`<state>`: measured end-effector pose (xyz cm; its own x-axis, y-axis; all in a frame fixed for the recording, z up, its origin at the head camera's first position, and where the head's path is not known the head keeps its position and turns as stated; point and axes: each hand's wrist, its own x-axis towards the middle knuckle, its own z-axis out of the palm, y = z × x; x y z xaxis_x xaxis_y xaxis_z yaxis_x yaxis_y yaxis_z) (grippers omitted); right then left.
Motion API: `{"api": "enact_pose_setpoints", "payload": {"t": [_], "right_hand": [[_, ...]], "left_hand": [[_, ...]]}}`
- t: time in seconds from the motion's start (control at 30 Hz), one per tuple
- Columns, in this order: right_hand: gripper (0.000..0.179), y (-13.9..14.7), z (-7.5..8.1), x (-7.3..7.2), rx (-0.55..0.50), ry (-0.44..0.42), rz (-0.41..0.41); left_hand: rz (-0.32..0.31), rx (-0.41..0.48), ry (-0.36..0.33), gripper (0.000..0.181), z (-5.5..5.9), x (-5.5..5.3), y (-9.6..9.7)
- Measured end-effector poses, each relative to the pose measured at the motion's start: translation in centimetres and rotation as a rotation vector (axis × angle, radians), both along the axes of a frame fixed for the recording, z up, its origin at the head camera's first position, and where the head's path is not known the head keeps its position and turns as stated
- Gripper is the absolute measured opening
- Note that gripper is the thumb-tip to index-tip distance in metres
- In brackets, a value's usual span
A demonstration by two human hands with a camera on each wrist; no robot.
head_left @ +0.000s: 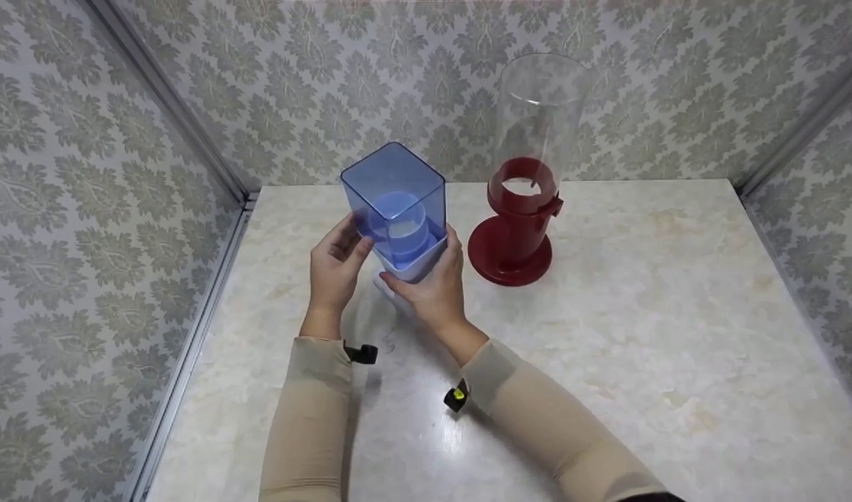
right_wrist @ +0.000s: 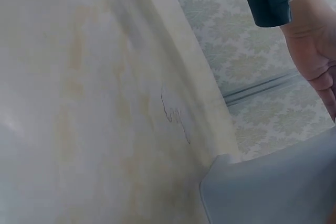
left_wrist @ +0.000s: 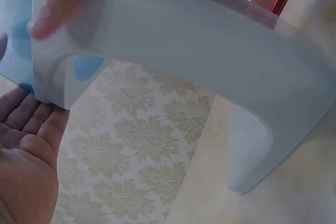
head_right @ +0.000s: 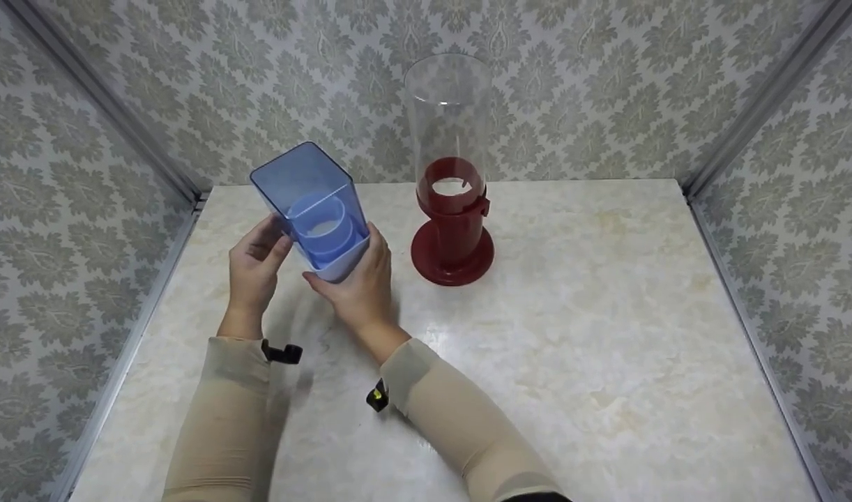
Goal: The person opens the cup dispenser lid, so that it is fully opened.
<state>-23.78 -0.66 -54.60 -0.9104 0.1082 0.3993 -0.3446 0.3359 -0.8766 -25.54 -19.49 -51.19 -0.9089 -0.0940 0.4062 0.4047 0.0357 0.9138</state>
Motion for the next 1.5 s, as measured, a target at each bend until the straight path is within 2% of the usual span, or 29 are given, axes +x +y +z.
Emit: {"api": "enact_pose_setpoints", "payload": {"t": [0.17,0.3,0.5,0.67,0.9,1.13,1.33,1.5], "right_hand": [[0.134,0.2,0.0,0.1,0.017,-0.020,0.025],[0.135,1.0,0.0,-0.2,0.012,-0.020,0.090],[0.136,2.6,-0.4,-0.6,-0.028,-0.008,0.196],[0.135,3.8,-0.6,-0.9,-0.079,-0.038,0.310],[0.137,5.9,-1.0,-1.7,-0.120,-0.098,0.463],[0.135,6.9,-1.3,-2.4,-0.166,-0.104,0.553],[0.134,7.5,-1.4,-2.8,-0.260,-0.128,0.648],[0.136,7.4,-1.9,-2.9,-0.304,-0.133,0.681]], "left_hand": [[0.040,0.009,-0.020,0.055,-0.1,0.6,0.2],[0.057,0.028,-0.002,0.055,-0.5,1.2,0.5],[0.122,0.025,-0.029,0.060,-1.1,2.4,1.4],[0.154,0.022,-0.005,0.053,-1.3,3.6,1.5],[0.094,0.020,0.087,0.050,-1.5,5.0,1.2],[0.070,0.024,0.088,0.051,-1.4,5.8,1.6],[0.047,0.017,0.115,0.048,-1.5,6.4,1.9],[0.045,-0.002,0.113,0.045,-1.7,6.7,2.0]]}}
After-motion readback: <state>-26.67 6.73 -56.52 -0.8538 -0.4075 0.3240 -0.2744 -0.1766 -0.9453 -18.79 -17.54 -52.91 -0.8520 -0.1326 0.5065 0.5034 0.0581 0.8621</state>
